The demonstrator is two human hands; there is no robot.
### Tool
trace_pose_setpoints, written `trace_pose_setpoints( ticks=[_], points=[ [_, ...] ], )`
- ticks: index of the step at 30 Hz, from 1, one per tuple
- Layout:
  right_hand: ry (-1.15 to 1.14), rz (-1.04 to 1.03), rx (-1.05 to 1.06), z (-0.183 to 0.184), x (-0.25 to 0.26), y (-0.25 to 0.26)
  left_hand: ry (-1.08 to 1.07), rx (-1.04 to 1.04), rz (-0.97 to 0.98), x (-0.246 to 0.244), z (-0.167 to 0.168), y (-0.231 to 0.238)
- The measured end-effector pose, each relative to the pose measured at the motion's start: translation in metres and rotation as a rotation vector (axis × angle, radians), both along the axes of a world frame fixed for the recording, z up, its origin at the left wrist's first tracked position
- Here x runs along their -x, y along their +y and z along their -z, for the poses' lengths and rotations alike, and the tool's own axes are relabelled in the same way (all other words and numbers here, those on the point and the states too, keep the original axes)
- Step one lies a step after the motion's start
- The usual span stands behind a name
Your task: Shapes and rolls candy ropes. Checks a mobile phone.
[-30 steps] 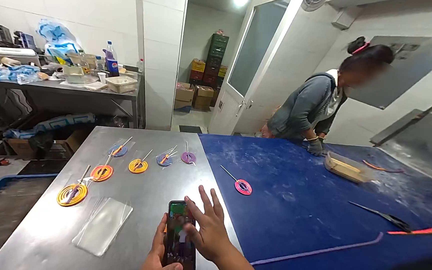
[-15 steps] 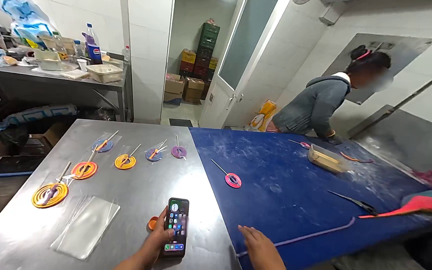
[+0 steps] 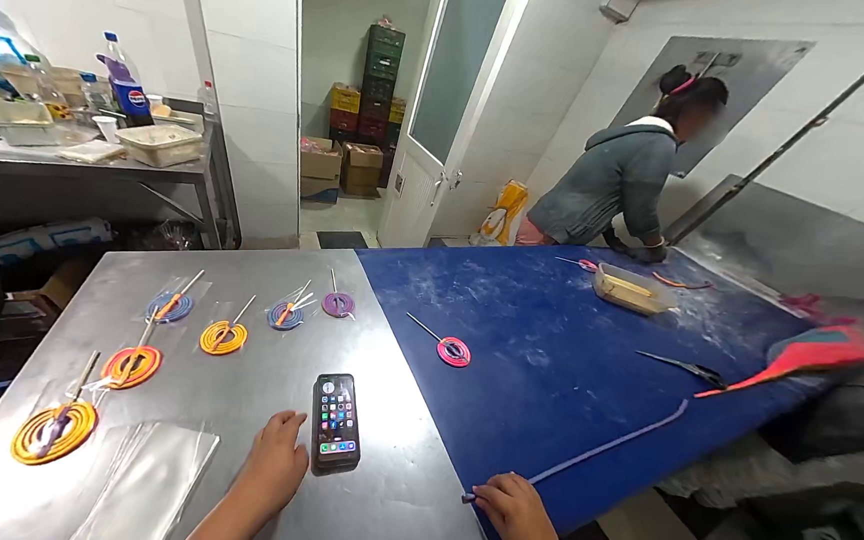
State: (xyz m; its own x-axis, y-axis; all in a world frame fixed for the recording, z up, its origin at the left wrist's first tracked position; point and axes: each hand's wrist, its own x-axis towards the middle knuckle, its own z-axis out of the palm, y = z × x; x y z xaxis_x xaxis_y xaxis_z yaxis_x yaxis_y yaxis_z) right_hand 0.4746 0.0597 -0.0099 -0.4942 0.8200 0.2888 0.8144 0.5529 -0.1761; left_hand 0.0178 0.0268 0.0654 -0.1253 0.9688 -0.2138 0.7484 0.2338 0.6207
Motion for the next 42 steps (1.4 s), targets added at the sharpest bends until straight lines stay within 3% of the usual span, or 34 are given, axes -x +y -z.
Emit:
trace_pose_setpoints(
  ticks=[2, 4, 7, 10, 13, 16, 20, 22, 29, 33, 39, 42],
  points=[
    [0.045, -0.009, -0.005, 0.005, 0.016, -0.006, 0.211, 0.169, 0.058, 0.001, 0.005, -0.006],
    [0.069, -0.002, -0.041, 0.009, 0.038, -0.01, 0.275, 0.201, 0.11, 0.001, 0.018, -0.009],
    [0.095, -0.025, -0.076, 0.011, 0.083, -0.015, 0.277, 0.239, 0.214, 0.006, 0.022, -0.019],
    [0.145, -0.187, -0.017, 0.014, 0.131, -0.02, 0.198, 0.358, 0.347, 0.0, 0.013, -0.033],
    [0.184, -0.463, 0.08, 0.015, 0.18, -0.018, 0.114, 0.285, 0.39, -0.017, 0.022, -0.048],
    [0.146, -0.631, 0.315, -0.002, 0.225, -0.016, 0.138, 0.129, 0.329, -0.023, 0.036, -0.058],
    [-0.053, -0.509, 0.709, -0.042, 0.257, -0.002, 0.35, 0.023, 0.204, -0.021, 0.038, -0.072],
    [-0.15, -0.417, 0.811, -0.053, 0.271, 0.011, 0.444, 0.006, 0.149, -0.022, 0.035, -0.075],
    [-0.12, -0.461, 0.693, -0.049, 0.285, 0.045, 0.483, 0.213, 0.082, -0.014, 0.02, -0.058],
    [-0.13, -0.583, 0.712, -0.043, 0.282, 0.019, 0.491, 0.242, 0.082, -0.014, 0.016, -0.062],
    [-0.09, -0.289, 0.907, -0.049, 0.287, 0.001, 0.405, 0.531, 0.028, -0.021, 0.01, -0.048],
    [-0.142, -0.266, 0.877, -0.052, 0.295, 0.001, 0.255, 0.518, 0.095, -0.002, 0.012, -0.048]
  ],
)
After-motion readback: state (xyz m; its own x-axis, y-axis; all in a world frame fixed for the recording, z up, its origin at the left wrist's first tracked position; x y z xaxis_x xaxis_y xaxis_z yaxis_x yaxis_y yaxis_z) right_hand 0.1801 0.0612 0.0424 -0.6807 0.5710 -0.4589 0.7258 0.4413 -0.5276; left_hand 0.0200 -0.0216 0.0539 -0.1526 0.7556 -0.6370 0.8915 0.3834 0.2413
